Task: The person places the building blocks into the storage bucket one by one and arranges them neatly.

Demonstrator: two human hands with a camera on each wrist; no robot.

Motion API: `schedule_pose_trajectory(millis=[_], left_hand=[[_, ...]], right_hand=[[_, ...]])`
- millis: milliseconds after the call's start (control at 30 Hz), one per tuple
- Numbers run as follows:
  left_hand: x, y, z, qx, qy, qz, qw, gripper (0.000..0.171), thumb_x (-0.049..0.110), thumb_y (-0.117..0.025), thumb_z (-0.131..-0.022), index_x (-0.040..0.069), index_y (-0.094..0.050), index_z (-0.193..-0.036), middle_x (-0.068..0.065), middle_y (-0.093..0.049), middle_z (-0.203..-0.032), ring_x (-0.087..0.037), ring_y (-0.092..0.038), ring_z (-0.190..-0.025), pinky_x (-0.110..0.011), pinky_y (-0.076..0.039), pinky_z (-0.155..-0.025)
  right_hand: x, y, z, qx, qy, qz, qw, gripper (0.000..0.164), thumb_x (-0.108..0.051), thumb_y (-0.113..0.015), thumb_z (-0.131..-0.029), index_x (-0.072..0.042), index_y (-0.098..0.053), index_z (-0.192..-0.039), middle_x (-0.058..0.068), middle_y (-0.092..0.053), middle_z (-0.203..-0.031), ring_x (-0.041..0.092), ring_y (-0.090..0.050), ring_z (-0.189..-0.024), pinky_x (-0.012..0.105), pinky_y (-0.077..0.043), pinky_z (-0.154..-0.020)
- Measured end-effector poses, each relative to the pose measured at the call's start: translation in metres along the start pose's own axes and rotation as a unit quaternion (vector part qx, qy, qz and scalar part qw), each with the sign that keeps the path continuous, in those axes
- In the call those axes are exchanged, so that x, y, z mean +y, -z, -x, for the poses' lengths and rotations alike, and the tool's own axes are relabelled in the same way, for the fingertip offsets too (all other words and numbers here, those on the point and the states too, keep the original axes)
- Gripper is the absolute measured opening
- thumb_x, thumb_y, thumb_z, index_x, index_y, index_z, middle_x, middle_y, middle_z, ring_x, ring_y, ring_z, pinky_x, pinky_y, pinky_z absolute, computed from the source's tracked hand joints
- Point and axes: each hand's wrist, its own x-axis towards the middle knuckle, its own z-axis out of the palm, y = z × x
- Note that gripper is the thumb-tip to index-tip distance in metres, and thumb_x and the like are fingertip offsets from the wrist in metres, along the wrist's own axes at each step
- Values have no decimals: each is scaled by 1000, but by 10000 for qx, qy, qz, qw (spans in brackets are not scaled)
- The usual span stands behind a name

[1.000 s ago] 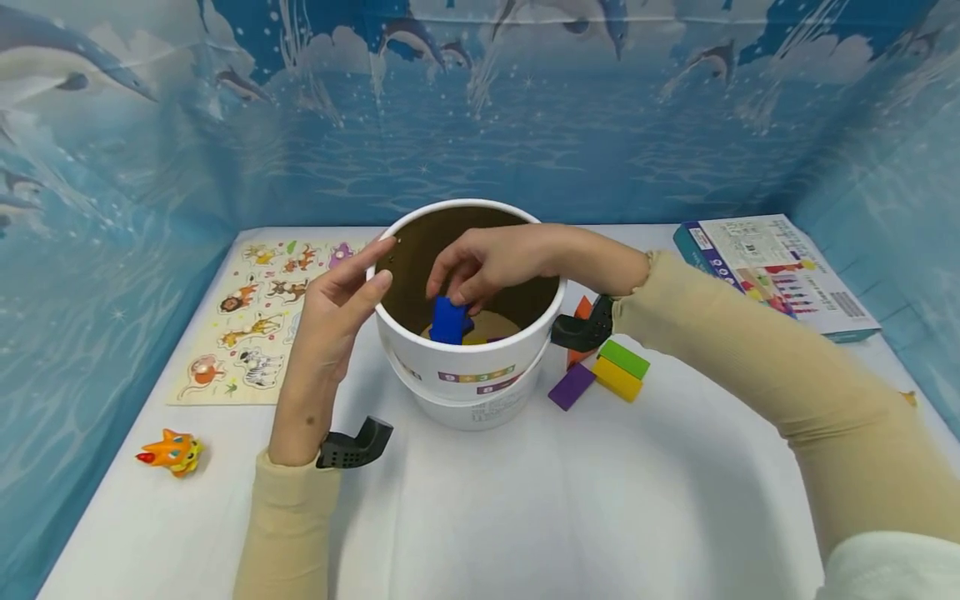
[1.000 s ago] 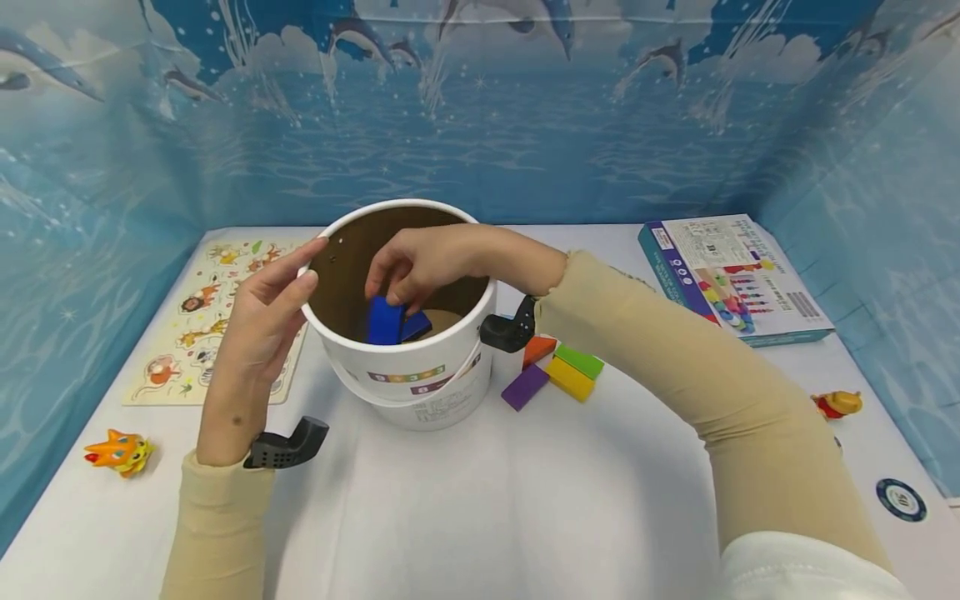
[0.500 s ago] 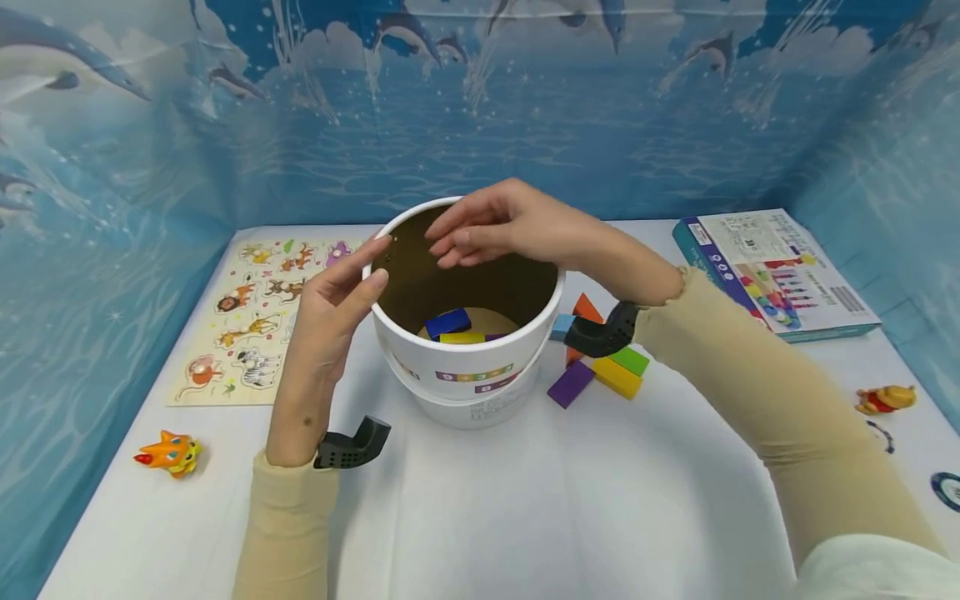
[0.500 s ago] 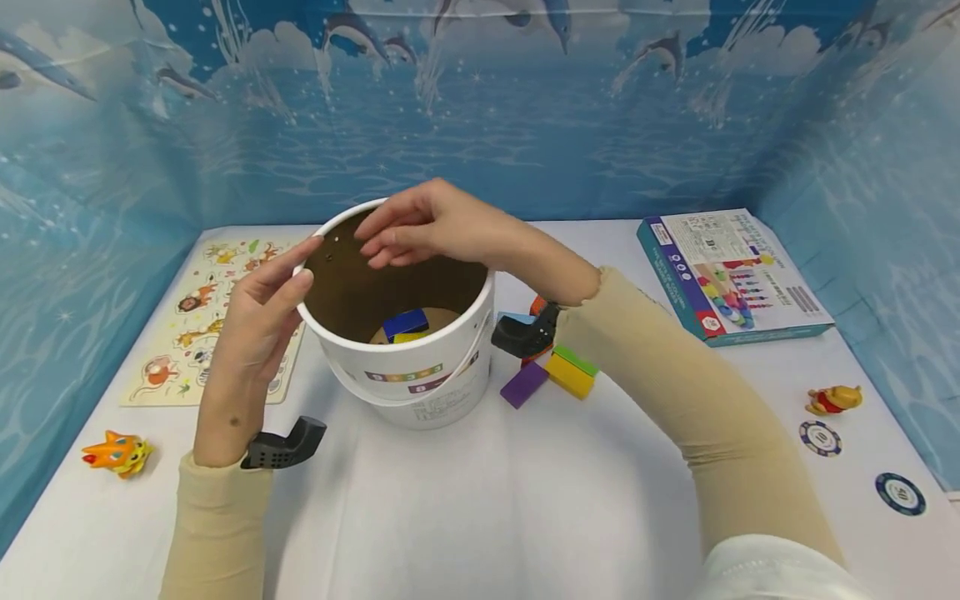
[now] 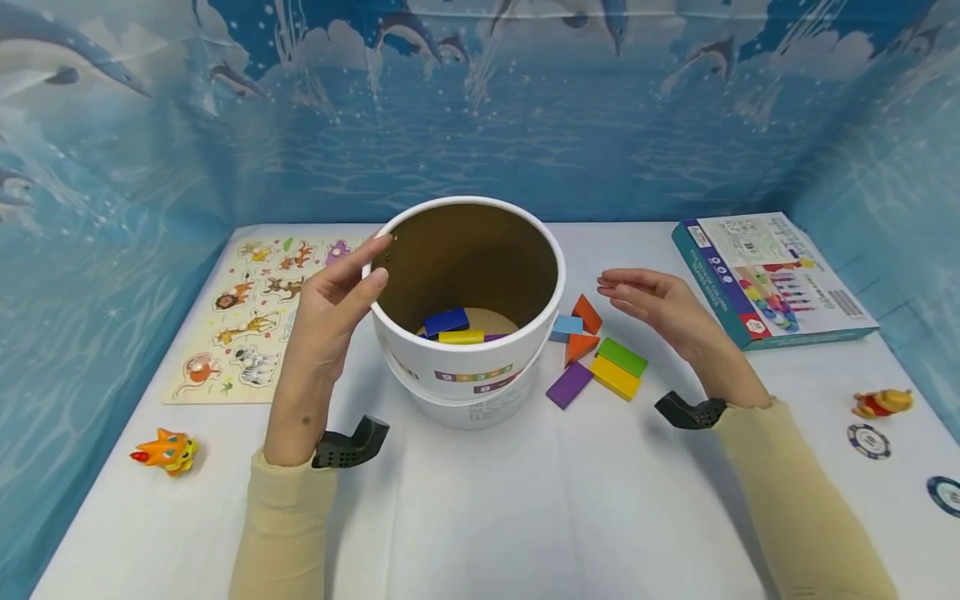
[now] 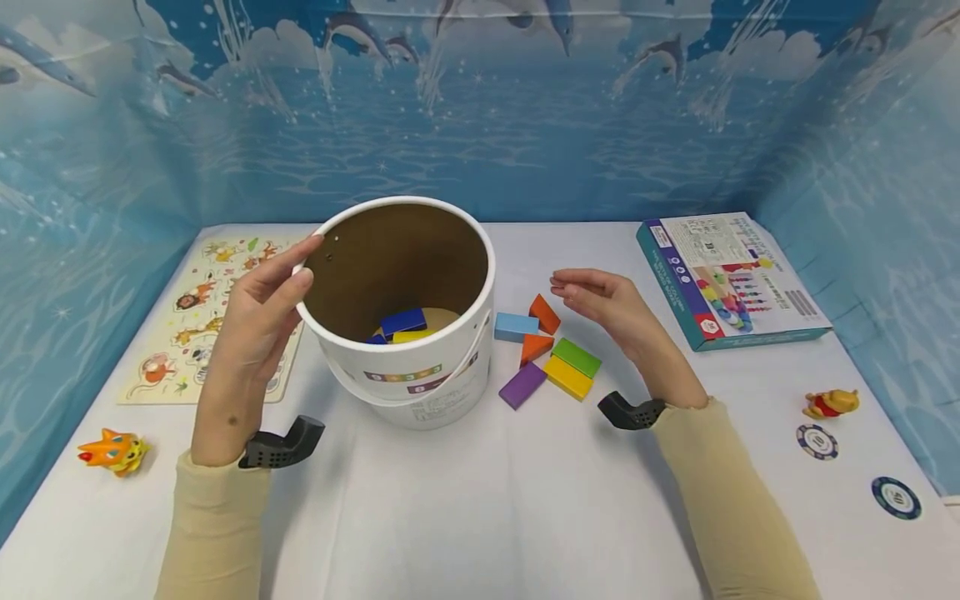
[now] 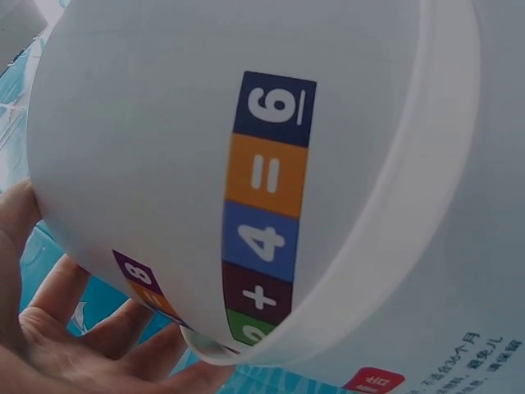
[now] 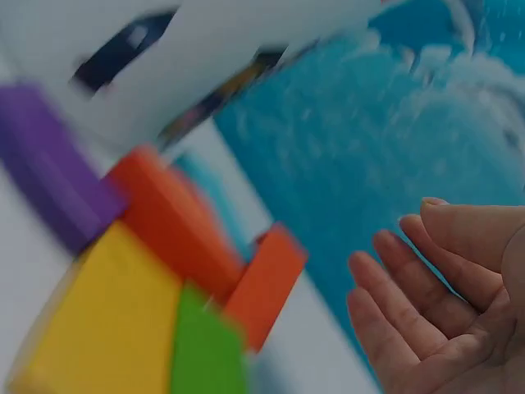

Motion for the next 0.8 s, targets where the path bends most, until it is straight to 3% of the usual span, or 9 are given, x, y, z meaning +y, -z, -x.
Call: schedule_pose_trajectory(millis=[67,200,367,533,667,800], left_hand=[[1,1,0,49,31,-23,10000,36,8,-59,-83,8,-57,-119,-7,-44,-133,-17,-32,-127,-42,-33,-99],[2,2,1,150,93,-27,9998,35,9,-60,-83,9,-58,-118,-7,-44,-133,-17,-33,-126,-45,-33,-98],[1,2,1,126,104,-9,9999,35,9,-60,-83,9,-58,-118,-7,-44,-133,-17,-33,-126,-45,-33,-98],[0,1,-1,31,17,36,10000,36,8,-60,-83,7,-57,-119,-8,-43,-134,-17,-32,-127,-42,-33,-99],[0,0,-1,-46,-32,85,9999,36,7,-59,-83,7,-57,-119,-8,-43,-134,-18,-32,-127,-41,-33,-99],[-1,1,-1,-71,-44,119,9999,36,6,-59,-83,7,-58,-119,-9,-44,-133,-18,-31,-127,-40,-33,-99]], right_hand=[[19,4,-3,90,-259,336,9991,49,-26,-57,-86,-8,-43,-130,8,-46,-130,15,-46,-115,37,-31,-99],[40,1,-15,20,-364,1171,9924,51,-30,-57,-86,-11,-42,-131,11,-43,-132,21,-42,-118,40,-31,-100],[49,-10,-23,-183,-152,2127,9768,53,-24,-59,-86,-10,-39,-133,15,-43,-130,31,-41,-118,44,-34,-97],[53,-18,-27,114,81,2891,9572,50,-19,-59,-86,-11,-42,-132,15,-46,-127,34,-44,-113,46,-39,-93],[56,-18,-30,398,54,2747,9607,51,-20,-59,-85,-13,-41,-132,14,-47,-126,30,-46,-110,43,-41,-91],[50,-15,-26,584,-257,1941,9789,55,-26,-60,-85,-16,-38,-134,10,-49,-124,21,-49,-107,35,-41,-92]])
